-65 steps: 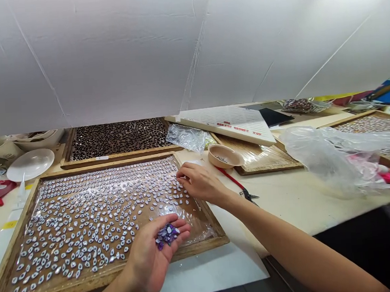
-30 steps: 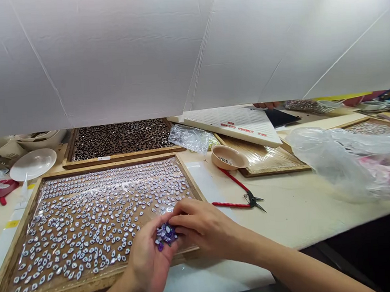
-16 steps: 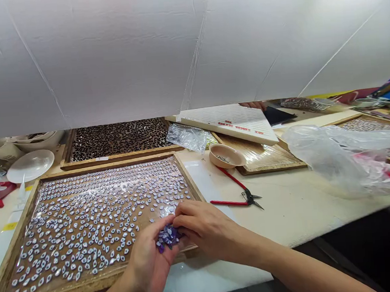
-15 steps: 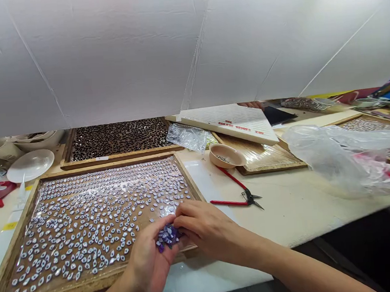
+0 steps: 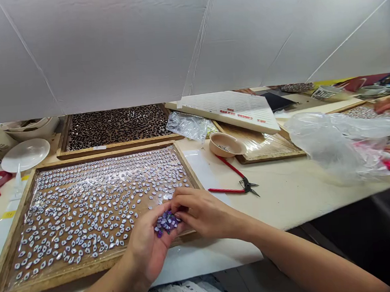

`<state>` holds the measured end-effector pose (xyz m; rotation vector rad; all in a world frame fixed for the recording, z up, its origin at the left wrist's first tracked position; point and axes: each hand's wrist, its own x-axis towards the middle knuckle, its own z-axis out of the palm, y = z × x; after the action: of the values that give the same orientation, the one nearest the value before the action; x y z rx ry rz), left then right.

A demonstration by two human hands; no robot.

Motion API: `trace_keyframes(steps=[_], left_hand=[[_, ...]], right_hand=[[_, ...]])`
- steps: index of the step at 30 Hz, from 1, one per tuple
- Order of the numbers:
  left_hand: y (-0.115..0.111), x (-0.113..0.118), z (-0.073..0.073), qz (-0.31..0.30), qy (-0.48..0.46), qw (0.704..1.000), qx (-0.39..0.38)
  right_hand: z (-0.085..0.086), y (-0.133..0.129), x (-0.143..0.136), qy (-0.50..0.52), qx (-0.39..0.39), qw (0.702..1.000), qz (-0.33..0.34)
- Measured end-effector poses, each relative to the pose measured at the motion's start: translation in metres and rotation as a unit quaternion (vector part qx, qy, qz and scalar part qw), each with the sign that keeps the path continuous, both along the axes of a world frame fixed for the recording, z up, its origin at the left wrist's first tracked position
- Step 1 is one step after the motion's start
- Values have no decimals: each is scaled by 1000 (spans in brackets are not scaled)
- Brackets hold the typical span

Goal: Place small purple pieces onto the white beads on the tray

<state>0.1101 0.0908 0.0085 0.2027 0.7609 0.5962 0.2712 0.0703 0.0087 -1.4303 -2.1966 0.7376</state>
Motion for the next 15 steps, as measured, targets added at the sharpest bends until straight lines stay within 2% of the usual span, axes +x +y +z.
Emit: trace_keyframes(steps=[4,8,11,15], left_hand=[[0,-1,0,-8,5,1000,8],[1,0,2,10,17,1000,-7],[0,1,4,14,16,1000,-10],[-1,1,1,11,-8,1000,-5]], right_hand=[[2,-1,1,26,-4,1000,-2],[-2,-4,1,29,36,999,19],[-7,-5,0,7,57,998,6],[-8,-6,0,6,38,999,-7]])
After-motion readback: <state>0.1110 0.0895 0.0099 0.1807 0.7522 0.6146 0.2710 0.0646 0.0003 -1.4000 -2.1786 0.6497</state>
